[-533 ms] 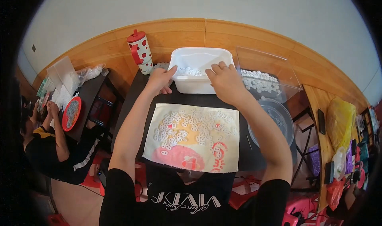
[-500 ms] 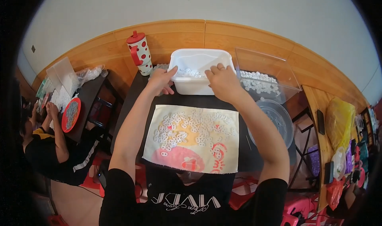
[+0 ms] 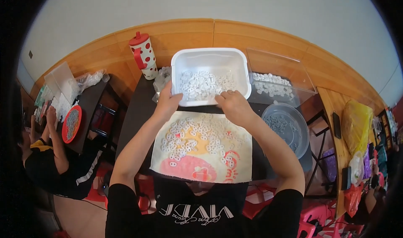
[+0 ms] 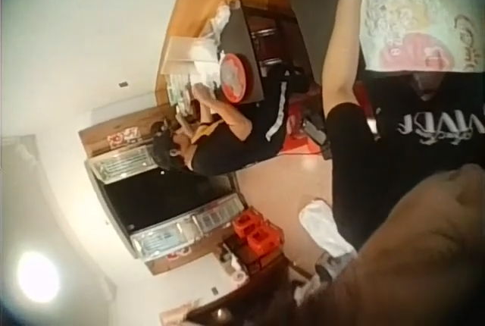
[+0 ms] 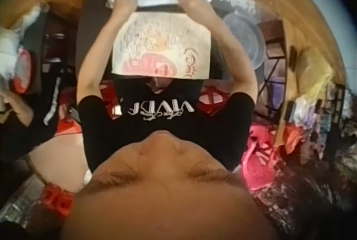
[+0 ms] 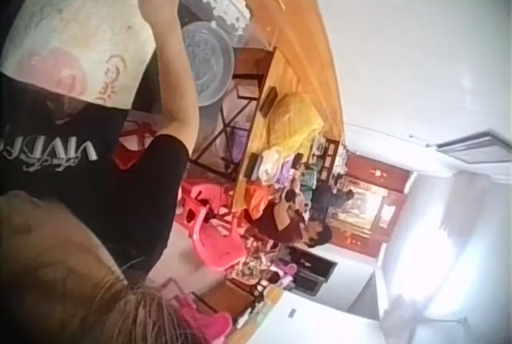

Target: Manually assembling small white plastic ring components at a factory workbench.

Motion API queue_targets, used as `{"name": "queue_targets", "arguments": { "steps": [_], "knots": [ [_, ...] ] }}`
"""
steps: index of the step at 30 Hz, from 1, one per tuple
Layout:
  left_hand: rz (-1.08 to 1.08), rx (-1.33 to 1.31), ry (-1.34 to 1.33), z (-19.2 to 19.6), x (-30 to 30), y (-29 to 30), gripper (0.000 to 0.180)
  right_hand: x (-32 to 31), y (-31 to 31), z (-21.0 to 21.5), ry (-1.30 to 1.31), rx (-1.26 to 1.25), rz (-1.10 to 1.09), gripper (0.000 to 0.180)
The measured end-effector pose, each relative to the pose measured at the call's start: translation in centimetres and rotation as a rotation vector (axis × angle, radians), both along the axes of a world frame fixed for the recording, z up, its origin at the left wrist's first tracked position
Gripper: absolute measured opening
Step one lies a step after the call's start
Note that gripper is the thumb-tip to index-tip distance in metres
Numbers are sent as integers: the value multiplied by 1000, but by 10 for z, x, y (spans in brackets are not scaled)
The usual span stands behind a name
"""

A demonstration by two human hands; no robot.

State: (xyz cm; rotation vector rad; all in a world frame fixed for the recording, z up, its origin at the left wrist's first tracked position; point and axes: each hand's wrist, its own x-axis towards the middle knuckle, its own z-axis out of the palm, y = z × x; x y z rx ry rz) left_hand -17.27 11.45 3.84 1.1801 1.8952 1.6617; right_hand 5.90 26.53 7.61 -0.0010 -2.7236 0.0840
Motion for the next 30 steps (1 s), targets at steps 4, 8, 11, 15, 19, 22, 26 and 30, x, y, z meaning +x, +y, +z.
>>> {"name": "queue_targets", "arguments": {
  "steps": [4, 8, 11, 15, 19, 22, 26, 30],
  "knots": [
    [7, 99, 75, -11, 9, -4, 56, -8, 20, -4, -12, -305, 21, 23],
    [37, 5, 19, -4, 13, -9, 56, -45, 49, 4, -213, -170, -178, 36],
    [3, 82, 15, -5, 11, -4, 56, -78, 59, -1, -381, -46, -228, 49],
    [-18, 82, 5, -2, 17, -6, 56, -110, 40, -11, -507, -162, -178, 66],
    [34, 50, 78, 0, 16, -10, 57, -124, 31, -5, -581, -245, -306, 66],
    [20, 64, 40, 2, 18, -9, 56, -128, 35, -11, -586, -253, -235, 62],
    [53, 24, 110, 6, 23, -10, 55, -127, 34, -24, -460, -279, -321, 57],
    [49, 32, 109, 4, 23, -16, 54, -121, 25, -20, -266, -281, -318, 44]
  ]
}}
